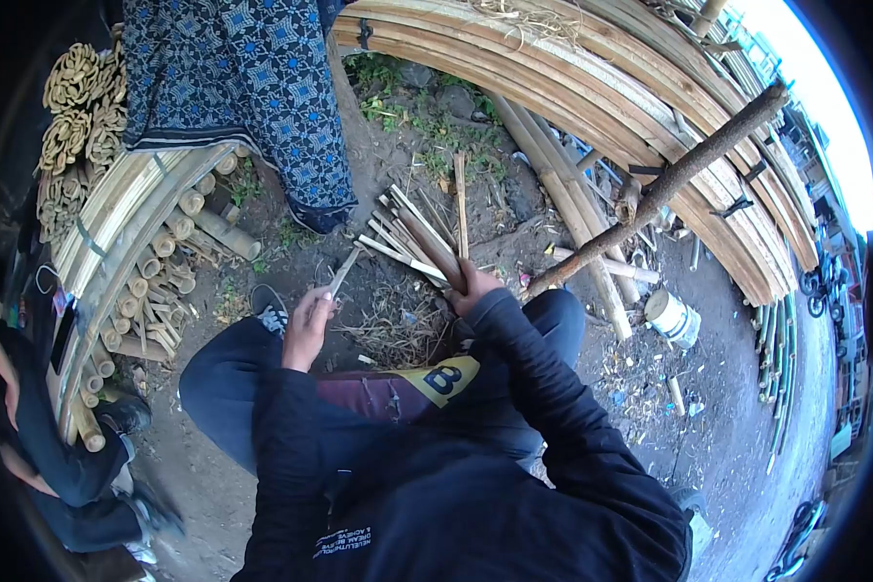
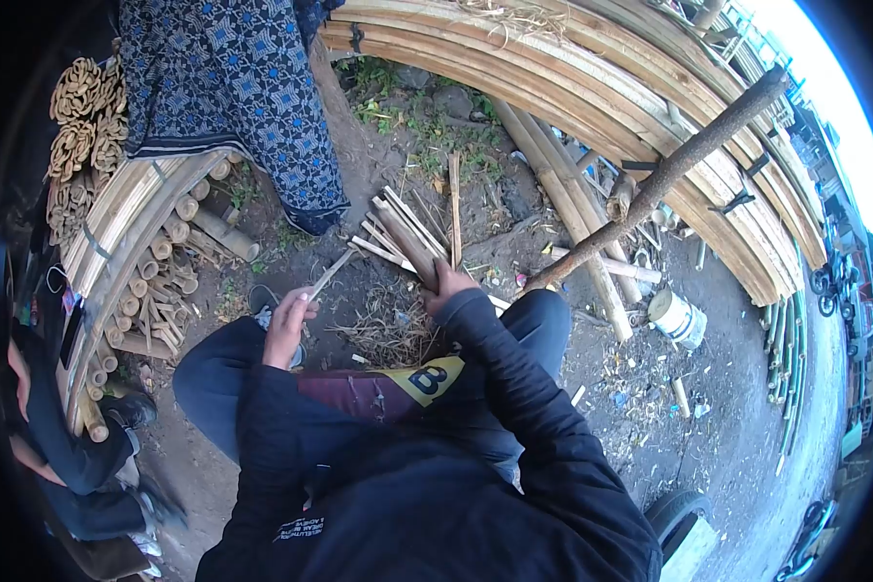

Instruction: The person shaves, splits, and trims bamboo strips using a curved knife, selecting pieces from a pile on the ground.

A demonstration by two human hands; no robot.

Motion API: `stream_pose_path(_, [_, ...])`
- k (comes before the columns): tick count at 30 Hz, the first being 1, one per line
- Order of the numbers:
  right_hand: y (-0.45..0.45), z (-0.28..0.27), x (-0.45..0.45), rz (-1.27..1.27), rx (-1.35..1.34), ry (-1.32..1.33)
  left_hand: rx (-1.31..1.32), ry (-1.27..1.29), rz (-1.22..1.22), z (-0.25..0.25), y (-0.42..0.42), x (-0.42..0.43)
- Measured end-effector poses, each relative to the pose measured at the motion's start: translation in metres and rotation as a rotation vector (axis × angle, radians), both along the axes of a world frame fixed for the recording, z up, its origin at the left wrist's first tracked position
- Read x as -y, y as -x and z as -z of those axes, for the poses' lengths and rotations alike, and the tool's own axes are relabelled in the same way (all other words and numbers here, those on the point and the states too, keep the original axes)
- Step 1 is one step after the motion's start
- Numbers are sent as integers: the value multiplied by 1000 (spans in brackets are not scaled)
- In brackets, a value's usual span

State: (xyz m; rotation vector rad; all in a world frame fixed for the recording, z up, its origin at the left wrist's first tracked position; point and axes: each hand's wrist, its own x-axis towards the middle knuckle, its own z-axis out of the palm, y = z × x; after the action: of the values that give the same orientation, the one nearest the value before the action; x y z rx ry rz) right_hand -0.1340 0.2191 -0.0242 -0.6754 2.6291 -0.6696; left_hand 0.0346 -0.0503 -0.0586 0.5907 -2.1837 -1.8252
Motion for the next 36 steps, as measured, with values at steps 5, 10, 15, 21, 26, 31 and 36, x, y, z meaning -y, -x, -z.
stream_pose_path(5, [-11,70,-14,188,329,592,65,-114,39,-16,-5,-6])
stream_pose_path(10, [-35,106,-23,323,606,561,264,-455,-135,3,-23,-14])
stream_pose_path(15, [-60,131,-26,264,494,381,351,-311,-113,25,-35,-33])
stream_pose_path(21, [-58,140,-24,195,600,523,454,-426,-126,14,-29,-36])
stream_pose_path(26, [-61,134,-23,341,813,544,391,-864,-163,28,-45,-47])
stream_pose_path(31, [-75,112,-16,324,911,661,476,-915,-110,44,-52,-74])
stream_pose_path(36, [-83,109,-15,260,910,489,510,-800,-122,52,-46,-81])
